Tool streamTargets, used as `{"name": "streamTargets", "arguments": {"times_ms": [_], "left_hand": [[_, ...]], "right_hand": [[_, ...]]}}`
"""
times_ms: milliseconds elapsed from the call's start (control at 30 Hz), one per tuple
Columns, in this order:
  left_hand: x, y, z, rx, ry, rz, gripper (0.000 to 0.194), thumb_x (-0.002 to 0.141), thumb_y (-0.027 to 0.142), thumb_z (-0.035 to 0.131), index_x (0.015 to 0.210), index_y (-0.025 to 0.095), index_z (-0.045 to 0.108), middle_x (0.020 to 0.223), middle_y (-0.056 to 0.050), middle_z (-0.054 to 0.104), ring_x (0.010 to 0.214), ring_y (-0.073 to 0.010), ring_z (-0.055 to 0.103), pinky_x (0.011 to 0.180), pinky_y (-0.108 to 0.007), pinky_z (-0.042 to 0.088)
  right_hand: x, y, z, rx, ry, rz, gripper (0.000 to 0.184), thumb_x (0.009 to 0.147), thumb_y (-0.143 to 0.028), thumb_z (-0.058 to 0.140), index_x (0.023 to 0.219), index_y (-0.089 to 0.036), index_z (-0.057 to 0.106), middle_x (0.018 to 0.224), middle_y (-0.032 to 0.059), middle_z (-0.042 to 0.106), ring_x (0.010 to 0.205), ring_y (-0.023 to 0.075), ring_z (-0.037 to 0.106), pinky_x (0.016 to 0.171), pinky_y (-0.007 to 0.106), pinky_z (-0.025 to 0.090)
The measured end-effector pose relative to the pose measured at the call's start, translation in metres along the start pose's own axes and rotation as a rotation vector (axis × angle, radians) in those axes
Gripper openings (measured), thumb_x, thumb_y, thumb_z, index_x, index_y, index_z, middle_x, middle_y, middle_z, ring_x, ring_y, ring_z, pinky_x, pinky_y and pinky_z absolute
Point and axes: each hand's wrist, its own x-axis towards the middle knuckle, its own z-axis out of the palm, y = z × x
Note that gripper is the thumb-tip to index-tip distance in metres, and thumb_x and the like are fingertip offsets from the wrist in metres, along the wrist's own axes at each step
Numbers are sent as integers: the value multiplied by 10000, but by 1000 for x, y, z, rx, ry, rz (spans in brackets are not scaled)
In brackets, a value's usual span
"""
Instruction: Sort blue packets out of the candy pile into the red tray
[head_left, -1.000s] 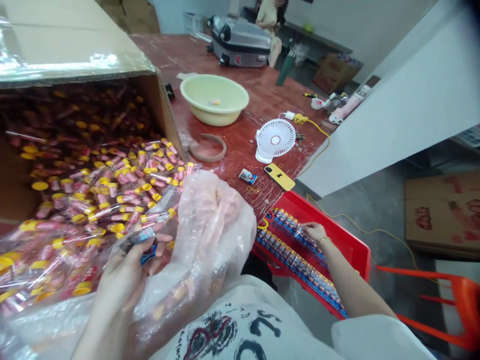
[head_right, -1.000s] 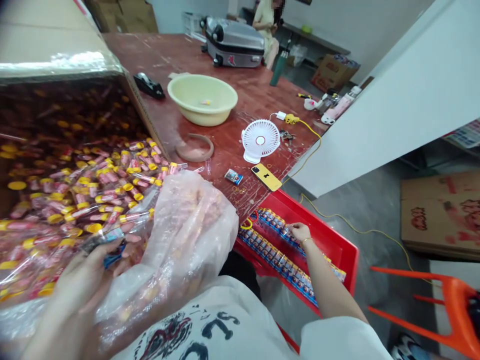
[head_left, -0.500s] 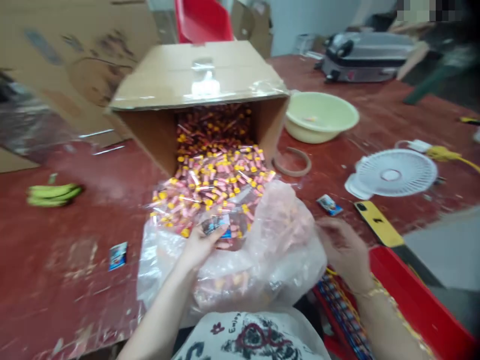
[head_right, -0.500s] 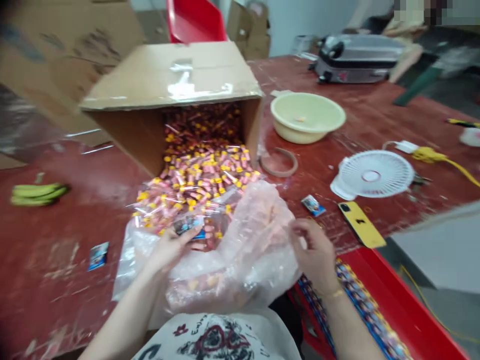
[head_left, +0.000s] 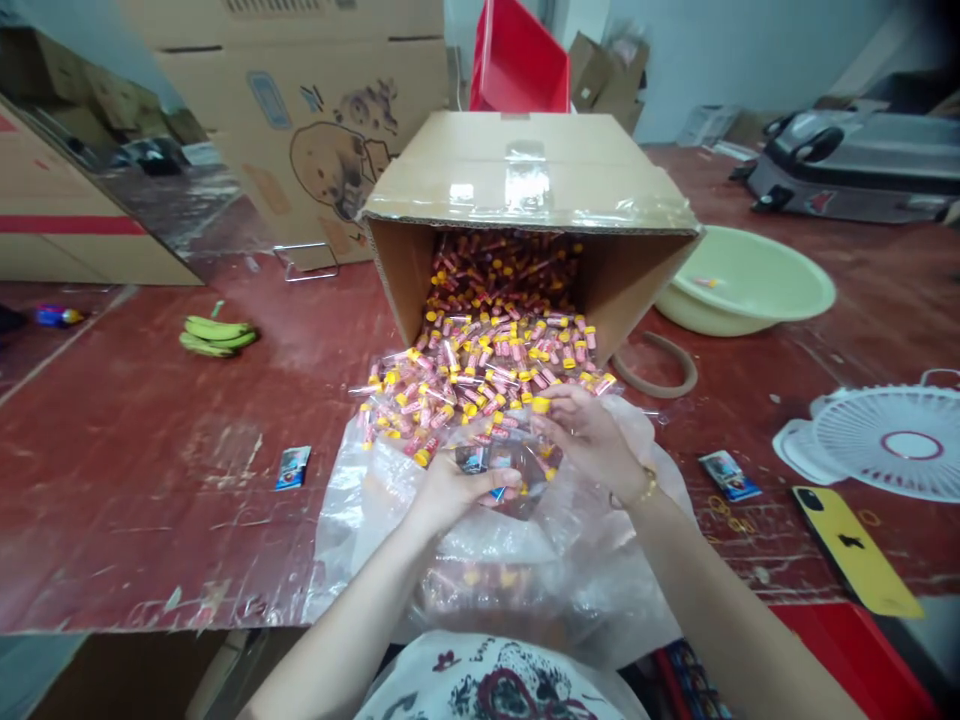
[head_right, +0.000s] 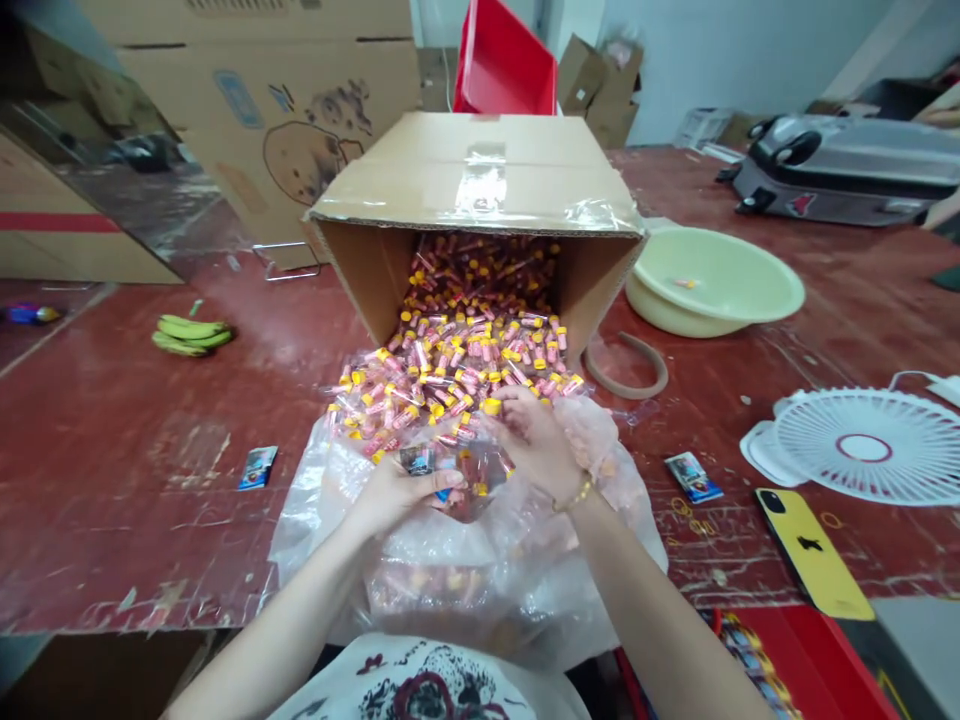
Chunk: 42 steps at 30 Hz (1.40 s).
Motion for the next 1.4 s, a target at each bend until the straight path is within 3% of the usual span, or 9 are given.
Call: {"name": "streamTargets", "arguments": {"times_ms": [100, 233, 367, 533, 633, 700, 800, 1000, 1400], "left_hand": [[2, 2, 8, -17, -6, 21, 268, 581, 298, 844, 698, 129, 671, 593, -20, 675, 516, -133, 620, 494, -215, 494], [1, 7, 17, -35, 11, 63, 269, 541, 289, 863, 643, 134, 667, 563, -19, 666, 483, -132, 603, 496, -234, 508], [0, 6, 18, -27, 8, 64, 243, 576, 303, 846, 672, 143, 691, 602, -40, 686, 517, -153, 632, 527, -255, 524], [0, 4, 20, -189, -55, -57, 326, 703, 381, 762, 914, 137, 718, 924, -129, 734, 773, -218, 699, 616, -291, 569], [4, 6, 27, -310, -69, -116, 379, 711, 373, 762, 989, 124, 697, 940, -142, 729, 799, -225, 696, 597, -281, 574], [7, 9, 34, -392, -59, -145, 380, 712, 360, 764, 993, 115, 689, 925, -143, 728, 784, -215, 693, 582, -263, 568], [10, 13, 43, -432, -39, -171, 351, 726, 366, 753, 941, 95, 694, 925, -149, 722, 773, -200, 684, 586, -251, 560], [9, 12, 46, -362, -44, -98, 348, 690, 384, 780, 884, 105, 710, 763, -85, 719, 656, -159, 651, 657, -263, 532], [7, 6, 47, -373, -59, -37, 335, 635, 268, 827, 919, 138, 708, 808, -54, 724, 715, -156, 650, 759, -287, 499]], "right_hand": [[-14, -20, -7, 371, 192, -219, 205, 848, -271, 607, 1007, -248, 481, 929, 26, 613, 814, 151, 629, 729, 290, 529], [-18, -36, -6, 338, 190, -308, 136, 841, -222, 620, 947, -241, 538, 905, 22, 610, 820, 150, 610, 743, 299, 520], [-11, -33, -3, 481, 48, -168, 156, 820, -281, 654, 914, -241, 537, 823, -2, 592, 761, 144, 603, 707, 300, 524], [-11, -19, 2, 684, 28, 66, 264, 784, -425, 675, 850, -229, 511, 720, -26, 566, 670, 128, 580, 628, 272, 524], [-27, -16, 10, 682, -17, 53, 292, 783, -442, 668, 899, -230, 505, 843, 9, 589, 759, 142, 600, 665, 292, 553], [-39, -17, 18, 638, -50, 12, 488, 675, -388, 774, 1028, -254, 465, 979, 31, 574, 848, 162, 608, 679, 303, 574], [-52, -22, 30, 568, 10, -13, 766, 560, -221, 833, 1142, -301, 341, 1032, 34, 549, 873, 171, 621, 630, 284, 588], [-50, -26, 33, 429, 187, -86, 625, 603, -107, 705, 1083, -273, 341, 1031, 45, 551, 919, 200, 632, 731, 327, 580], [-55, -19, 37, 430, 196, -103, 651, 627, -129, 707, 1134, -273, 326, 1005, 34, 549, 933, 195, 631, 764, 325, 571]]}}
